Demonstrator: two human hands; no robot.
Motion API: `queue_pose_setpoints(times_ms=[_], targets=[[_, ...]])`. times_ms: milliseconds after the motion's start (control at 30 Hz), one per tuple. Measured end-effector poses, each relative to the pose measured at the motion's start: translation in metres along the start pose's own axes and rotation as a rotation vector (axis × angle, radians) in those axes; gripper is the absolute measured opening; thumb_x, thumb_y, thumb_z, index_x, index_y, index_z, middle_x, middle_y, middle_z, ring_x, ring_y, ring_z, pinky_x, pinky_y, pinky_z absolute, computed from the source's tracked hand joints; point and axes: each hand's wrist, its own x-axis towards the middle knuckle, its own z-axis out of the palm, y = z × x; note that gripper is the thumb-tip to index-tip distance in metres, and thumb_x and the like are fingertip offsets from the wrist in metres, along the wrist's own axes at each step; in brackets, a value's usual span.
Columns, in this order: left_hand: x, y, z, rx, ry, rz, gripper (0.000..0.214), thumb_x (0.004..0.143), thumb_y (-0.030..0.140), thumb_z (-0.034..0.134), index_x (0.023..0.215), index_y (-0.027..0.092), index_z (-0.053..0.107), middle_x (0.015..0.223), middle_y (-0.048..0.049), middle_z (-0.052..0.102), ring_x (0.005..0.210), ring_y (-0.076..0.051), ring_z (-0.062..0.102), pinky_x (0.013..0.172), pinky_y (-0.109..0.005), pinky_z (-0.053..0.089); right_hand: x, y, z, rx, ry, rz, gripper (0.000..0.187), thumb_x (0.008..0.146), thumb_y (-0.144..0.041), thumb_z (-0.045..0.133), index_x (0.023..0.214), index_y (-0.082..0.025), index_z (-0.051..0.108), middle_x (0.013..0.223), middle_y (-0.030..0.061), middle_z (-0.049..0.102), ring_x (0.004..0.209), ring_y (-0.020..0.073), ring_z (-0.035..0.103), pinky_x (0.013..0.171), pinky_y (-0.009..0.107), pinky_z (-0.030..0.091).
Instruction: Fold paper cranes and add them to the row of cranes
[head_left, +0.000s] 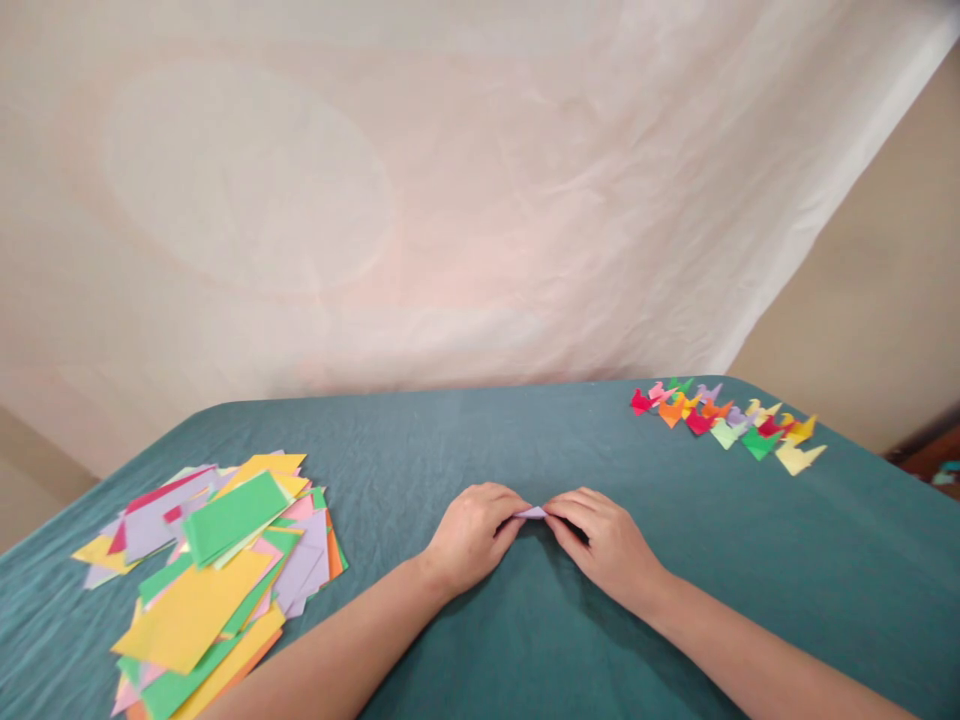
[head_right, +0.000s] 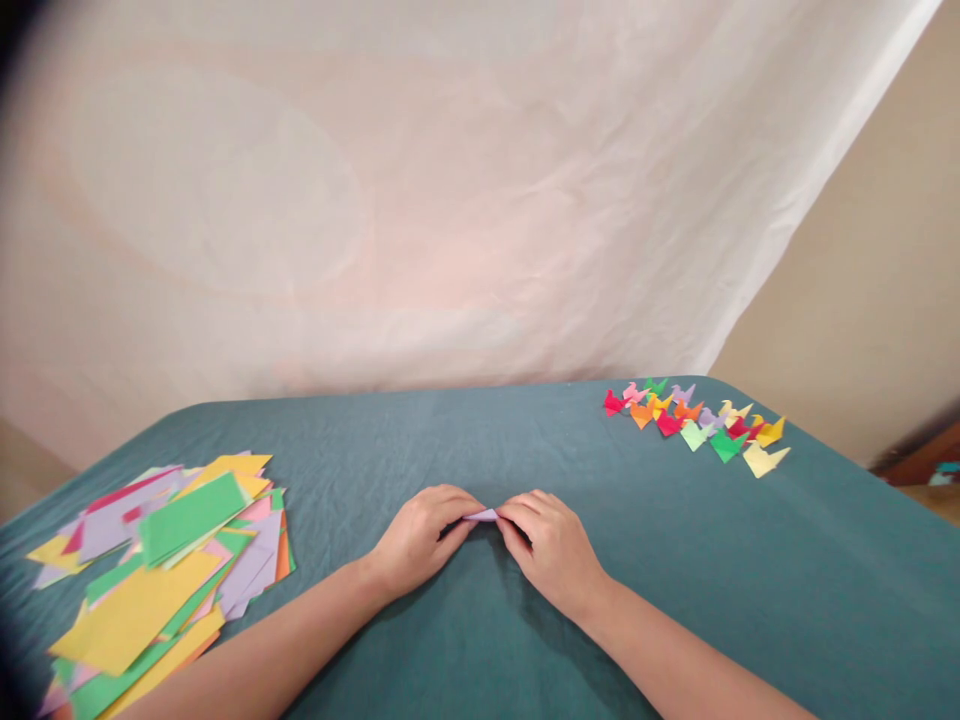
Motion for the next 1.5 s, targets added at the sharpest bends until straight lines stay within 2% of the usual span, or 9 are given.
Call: queue_pose_setpoints(times_ms=[167, 300, 400, 533, 700, 833, 1133, 1367, 1500], targets=[[0.000, -0.001, -0.002, 0.020, 0.039, 0.016, 0.020, 0.089, 0.020, 0.046, 0.100, 0.021, 0.063, 0.093, -0.0025, 0.065, 0.087, -0.017, 0.058, 0.080, -0.031, 0.044, 0.000, -0.001, -0.001, 0.052, 0.077, 0.063, 0.007, 0.084, -0.020, 0.054, 0.090, -0.019, 0.058, 0.083, 0.0034, 0.061, 0.075, 0.0166, 0.057, 0.069, 0.031, 0.047], [-0.001, 0.001, -0.001, 0.054, 0.056, 0.067, 0.017, 0.089, 0.022, 0.047, 0.096, 0.020, 0.063, 0.090, -0.0035, 0.065, 0.085, -0.017, 0.057, 0.077, -0.031, 0.044, 0.001, -0.004, -0.002, 0.029, 0.113, -0.047, 0.012, 0.085, -0.020, 0.053, 0.095, -0.020, 0.060, 0.090, 0.0056, 0.060, 0.083, 0.0178, 0.056, 0.074, 0.033, 0.047], [-0.002, 0.005, -0.002, 0.061, 0.089, 0.116, 0.017, 0.089, 0.023, 0.047, 0.093, 0.019, 0.063, 0.088, -0.0040, 0.064, 0.085, -0.018, 0.057, 0.077, -0.032, 0.043, 0.000, -0.006, -0.001, -0.006, 0.096, -0.122, 0.014, 0.087, -0.018, 0.051, 0.090, -0.021, 0.063, 0.085, 0.0050, 0.060, 0.079, 0.0174, 0.056, 0.072, 0.033, 0.047], [-0.003, 0.010, -0.004, 0.064, 0.126, 0.178, 0.015, 0.089, 0.022, 0.047, 0.095, 0.020, 0.061, 0.091, -0.0044, 0.063, 0.088, -0.018, 0.055, 0.079, -0.032, 0.042, -0.001, -0.006, -0.001, 0.052, 0.084, -0.111, 0.016, 0.086, -0.013, 0.048, 0.088, -0.020, 0.062, 0.083, 0.0046, 0.059, 0.078, 0.0168, 0.056, 0.071, 0.031, 0.047], [-0.004, 0.012, -0.004, 0.035, 0.127, 0.112, 0.022, 0.085, 0.021, 0.053, 0.107, 0.018, 0.055, 0.105, -0.0070, 0.059, 0.096, -0.019, 0.054, 0.083, -0.033, 0.043, -0.002, -0.004, -0.003, 0.202, 0.089, -0.108, 0.018, 0.084, -0.008, 0.045, 0.091, -0.020, 0.057, 0.088, 0.0046, 0.058, 0.081, 0.0152, 0.057, 0.073, 0.028, 0.048], [-0.004, 0.009, -0.004, -0.016, 0.132, 0.103, 0.022, 0.084, 0.016, 0.050, 0.106, 0.019, 0.054, 0.103, -0.0056, 0.059, 0.093, -0.017, 0.055, 0.083, -0.031, 0.045, -0.004, -0.003, -0.002, 0.243, 0.080, -0.136, 0.020, 0.083, -0.006, 0.046, 0.094, -0.021, 0.056, 0.091, 0.0045, 0.059, 0.084, 0.0149, 0.058, 0.075, 0.027, 0.048], [-0.005, 0.011, -0.005, -0.007, 0.142, 0.232, 0.019, 0.087, 0.012, 0.042, 0.098, 0.018, 0.057, 0.099, -0.0052, 0.064, 0.088, -0.014, 0.060, 0.078, -0.026, 0.048, -0.002, -0.006, -0.004, 0.199, 0.089, -0.141, 0.020, 0.082, -0.008, 0.046, 0.090, -0.021, 0.058, 0.088, 0.0041, 0.062, 0.079, 0.0153, 0.059, 0.072, 0.028, 0.049], [-0.005, 0.010, -0.008, 0.169, 0.223, 0.211, 0.015, 0.085, 0.013, 0.045, 0.090, 0.018, 0.058, 0.094, -0.0043, 0.065, 0.084, -0.015, 0.060, 0.074, -0.026, 0.049, -0.002, -0.012, -0.005, 0.090, 0.150, -0.157, 0.022, 0.081, -0.008, 0.047, 0.094, -0.021, 0.059, 0.090, 0.0056, 0.062, 0.081, 0.0169, 0.059, 0.074, 0.031, 0.049], [-0.004, 0.009, -0.010, 0.233, 0.212, 0.216, 0.014, 0.086, 0.014, 0.045, 0.088, 0.017, 0.058, 0.092, -0.0046, 0.065, 0.083, -0.015, 0.059, 0.073, -0.027, 0.049, -0.001, -0.010, -0.003, 0.050, 0.154, -0.176, 0.021, 0.083, -0.009, 0.047, 0.093, -0.021, 0.061, 0.089, 0.0054, 0.063, 0.080, 0.0165, 0.059, 0.073, 0.031, 0.049]])
